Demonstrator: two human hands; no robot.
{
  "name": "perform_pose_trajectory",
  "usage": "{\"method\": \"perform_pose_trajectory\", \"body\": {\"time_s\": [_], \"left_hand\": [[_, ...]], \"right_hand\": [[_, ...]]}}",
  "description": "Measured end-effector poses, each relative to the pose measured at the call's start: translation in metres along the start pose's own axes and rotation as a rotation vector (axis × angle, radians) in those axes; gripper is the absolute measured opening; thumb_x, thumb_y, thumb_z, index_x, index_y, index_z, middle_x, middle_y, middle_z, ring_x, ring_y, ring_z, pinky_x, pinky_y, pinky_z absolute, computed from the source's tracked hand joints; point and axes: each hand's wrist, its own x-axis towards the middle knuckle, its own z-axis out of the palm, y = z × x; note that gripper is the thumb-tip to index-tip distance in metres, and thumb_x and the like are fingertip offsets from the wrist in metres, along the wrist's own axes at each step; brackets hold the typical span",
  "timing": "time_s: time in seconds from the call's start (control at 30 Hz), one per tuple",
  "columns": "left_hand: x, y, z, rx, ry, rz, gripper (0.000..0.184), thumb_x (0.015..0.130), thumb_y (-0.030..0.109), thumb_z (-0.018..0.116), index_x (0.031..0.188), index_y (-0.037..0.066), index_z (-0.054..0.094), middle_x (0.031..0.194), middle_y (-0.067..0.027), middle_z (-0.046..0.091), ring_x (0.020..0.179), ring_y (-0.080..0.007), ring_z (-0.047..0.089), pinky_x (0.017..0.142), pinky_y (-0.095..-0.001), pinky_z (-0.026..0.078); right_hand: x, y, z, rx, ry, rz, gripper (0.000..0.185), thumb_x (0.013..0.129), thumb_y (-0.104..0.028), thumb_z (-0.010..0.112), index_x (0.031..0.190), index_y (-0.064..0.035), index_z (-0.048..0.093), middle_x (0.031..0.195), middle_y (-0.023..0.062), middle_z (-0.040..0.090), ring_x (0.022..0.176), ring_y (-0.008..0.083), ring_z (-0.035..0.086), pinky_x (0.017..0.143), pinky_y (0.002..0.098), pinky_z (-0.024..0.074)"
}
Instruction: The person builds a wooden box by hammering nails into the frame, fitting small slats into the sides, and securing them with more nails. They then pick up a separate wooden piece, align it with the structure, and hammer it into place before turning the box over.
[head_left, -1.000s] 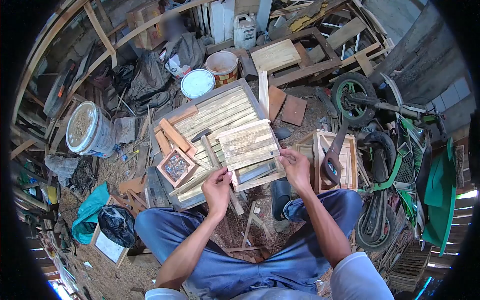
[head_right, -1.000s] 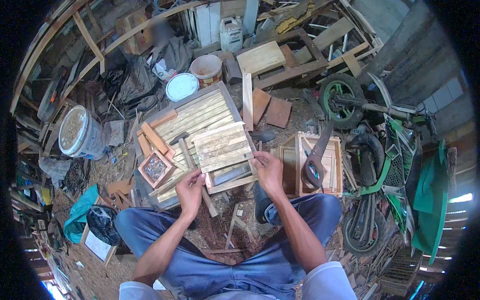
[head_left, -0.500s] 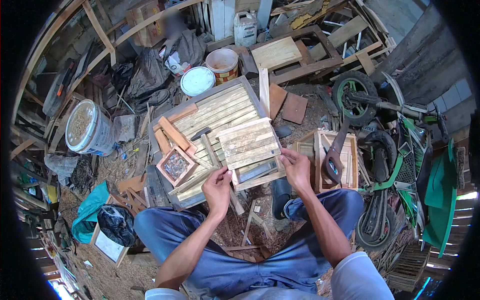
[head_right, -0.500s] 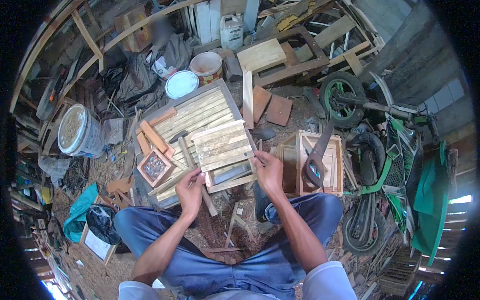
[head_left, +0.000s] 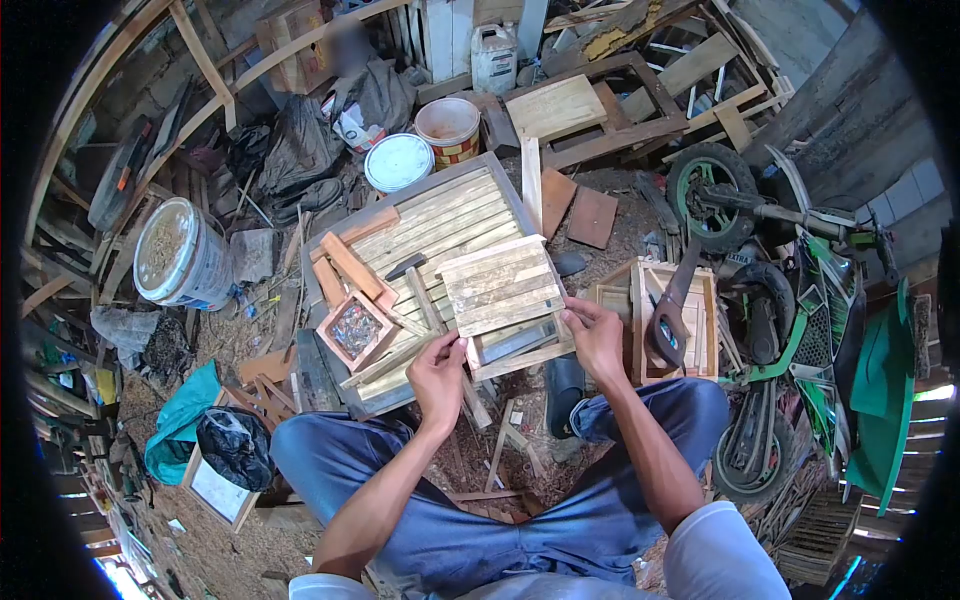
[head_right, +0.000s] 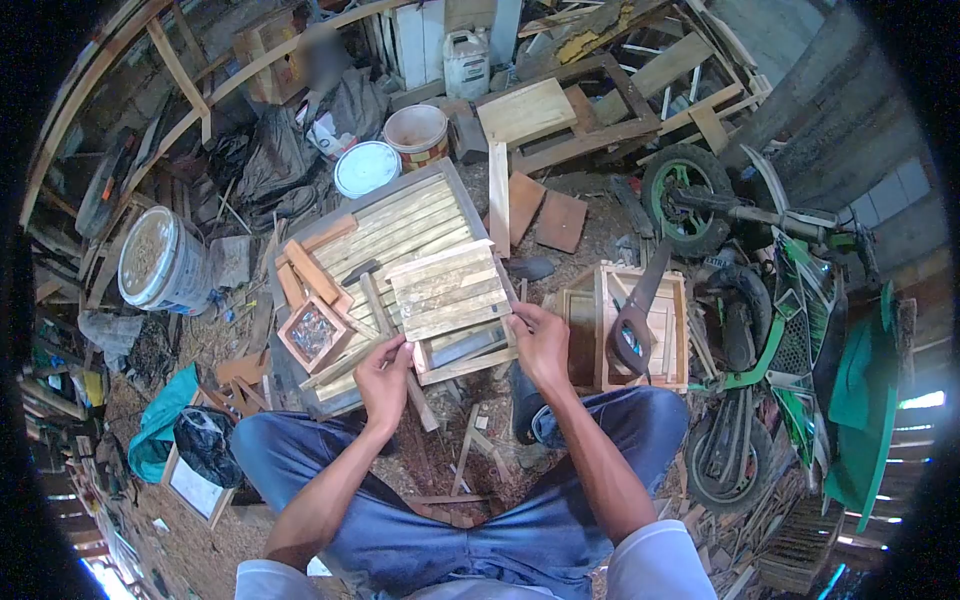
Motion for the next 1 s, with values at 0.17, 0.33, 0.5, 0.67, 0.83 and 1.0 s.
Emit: {"method": "perform_pose_trajectory", "body": {"time_s": [0.17,0.33,0.5,0.67,0.83,1.0], "left_hand": [[0.001,-0.003,-0.001,0.005,-0.017,0.03,0.023,0.089,0.01,0.069,0.107,-0.004,0.07,0.087,-0.009,0.07,0.074,-0.0092,0.062,0.068,-0.0242,0.051],[0.002,-0.002,-0.001,0.001,-0.023,0.018,0.021,0.089,0.009,0.069,0.106,-0.005,0.07,0.087,-0.0093,0.069,0.074,-0.0104,0.063,0.068,-0.0247,0.051],[0.003,-0.005,-0.001,-0.022,-0.027,0.026,0.021,0.088,0.007,0.069,0.106,-0.004,0.071,0.086,-0.0095,0.069,0.073,-0.0116,0.063,0.068,-0.0253,0.051],[0.003,-0.006,-0.001,-0.023,-0.028,0.033,0.021,0.088,0.007,0.07,0.106,-0.004,0.071,0.085,-0.0093,0.069,0.072,-0.0115,0.063,0.067,-0.0254,0.05],[0.003,-0.008,-0.001,-0.015,-0.033,0.014,0.022,0.088,0.008,0.07,0.107,-0.003,0.071,0.084,-0.0092,0.07,0.073,-0.0111,0.063,0.068,-0.0256,0.051],[0.003,-0.008,-0.001,-0.023,-0.036,0.004,0.025,0.088,0.01,0.07,0.109,-0.003,0.07,0.085,-0.0091,0.071,0.073,-0.011,0.063,0.068,-0.0256,0.051]], "right_hand": [[0.001,0.004,0.001,0.032,-0.001,-0.005,0.025,0.087,-0.007,0.066,0.111,0.0015,0.069,0.101,0.018,0.072,0.096,0.0225,0.07,0.086,0.0319,0.0521],[-0.002,-0.008,0.0,0.006,0.002,0.016,0.026,0.088,-0.007,0.065,0.112,0.001,0.069,0.102,0.0187,0.072,0.097,0.0216,0.07,0.086,0.0311,0.0519],[-0.002,-0.003,0.001,0.023,0.002,-0.017,0.026,0.087,-0.006,0.065,0.112,0.0002,0.069,0.103,0.0192,0.072,0.097,0.0228,0.07,0.087,0.0313,0.0516],[0.002,0.008,0.003,-0.019,0.002,-0.032,0.026,0.087,-0.006,0.065,0.112,0.0002,0.068,0.104,0.019,0.071,0.099,0.0253,0.07,0.087,0.0319,0.0513],[0.003,0.007,0.003,-0.006,-0.012,-0.015,0.025,0.087,-0.006,0.064,0.111,0.0,0.068,0.103,0.0182,0.071,0.099,0.0261,0.07,0.088,0.0326,0.0513],[0.005,0.012,0.004,0.0,-0.015,-0.028,0.025,0.087,-0.007,0.064,0.111,0.0002,0.068,0.104,0.0181,0.071,0.1,0.0255,0.069,0.088,0.0323,0.0514]]}}
